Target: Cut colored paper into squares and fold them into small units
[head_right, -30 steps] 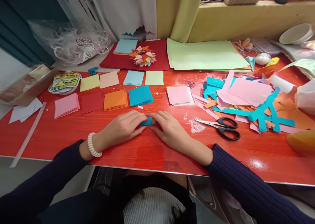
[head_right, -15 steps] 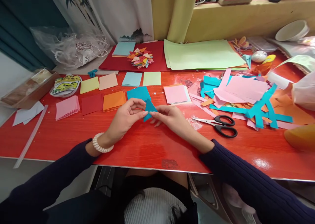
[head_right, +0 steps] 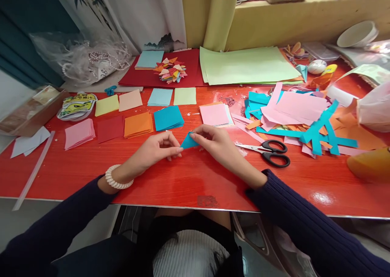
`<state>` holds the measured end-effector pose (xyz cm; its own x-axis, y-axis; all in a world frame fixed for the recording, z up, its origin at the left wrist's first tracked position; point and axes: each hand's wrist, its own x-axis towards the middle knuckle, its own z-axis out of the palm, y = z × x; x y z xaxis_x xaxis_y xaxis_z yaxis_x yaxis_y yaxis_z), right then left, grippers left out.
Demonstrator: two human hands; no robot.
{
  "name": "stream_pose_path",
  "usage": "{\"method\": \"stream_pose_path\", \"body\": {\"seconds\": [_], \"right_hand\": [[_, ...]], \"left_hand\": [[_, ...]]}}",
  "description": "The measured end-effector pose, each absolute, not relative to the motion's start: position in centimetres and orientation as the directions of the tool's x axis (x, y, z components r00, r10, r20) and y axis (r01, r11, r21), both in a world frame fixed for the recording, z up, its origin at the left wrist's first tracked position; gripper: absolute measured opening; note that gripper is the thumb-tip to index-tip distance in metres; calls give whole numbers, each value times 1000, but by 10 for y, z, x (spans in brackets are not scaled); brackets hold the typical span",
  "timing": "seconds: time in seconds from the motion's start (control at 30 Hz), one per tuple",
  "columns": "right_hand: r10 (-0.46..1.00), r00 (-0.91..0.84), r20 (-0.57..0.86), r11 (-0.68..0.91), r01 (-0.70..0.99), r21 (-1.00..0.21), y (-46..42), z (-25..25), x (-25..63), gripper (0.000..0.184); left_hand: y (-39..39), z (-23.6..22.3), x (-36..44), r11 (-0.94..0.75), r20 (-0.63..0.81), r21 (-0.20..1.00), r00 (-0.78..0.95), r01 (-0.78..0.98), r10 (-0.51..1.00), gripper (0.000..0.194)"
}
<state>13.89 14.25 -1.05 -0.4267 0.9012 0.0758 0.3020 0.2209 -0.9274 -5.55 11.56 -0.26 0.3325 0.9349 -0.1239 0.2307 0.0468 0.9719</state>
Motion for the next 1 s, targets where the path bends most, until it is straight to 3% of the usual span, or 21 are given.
{"method": "stream_pose_path", "body": {"seconds": [0.1,0.2,0.3,0.4,0.5,0.67,0.87,1.0], "right_hand": [[865,-495,82,248,280,-927,141,-10,139,21],[837,-545,55,263,311,-913,138,-13,137,24],[835,-527,161,417,415,-809,137,-18,137,18],[781,-567,262,576,490,-655,138,-22,138,10],[737,-618,273,638,504,-582,137,-25,138,9],[719,-628,298,666,502,-552,133,-29,135,15],[701,-643,309,690,503,-520,134,-28,130,9],[719,-644,261,670,544,-505,134,-29,129,6]], "left_hand": [[113,-6,-54,-54,-70,938,339,342,938,20],[113,-9,-55,-76,-42,945,350,318,936,23],[114,-9,-58,-96,-39,918,329,386,944,15],[112,-9,-61,-256,70,764,319,592,945,11],[111,-11,-61,-375,142,603,368,704,919,9],[110,-14,-61,-413,142,570,410,711,901,14],[109,-19,-59,-553,237,474,505,685,830,11],[109,-17,-56,-554,234,535,518,638,823,6]]}}
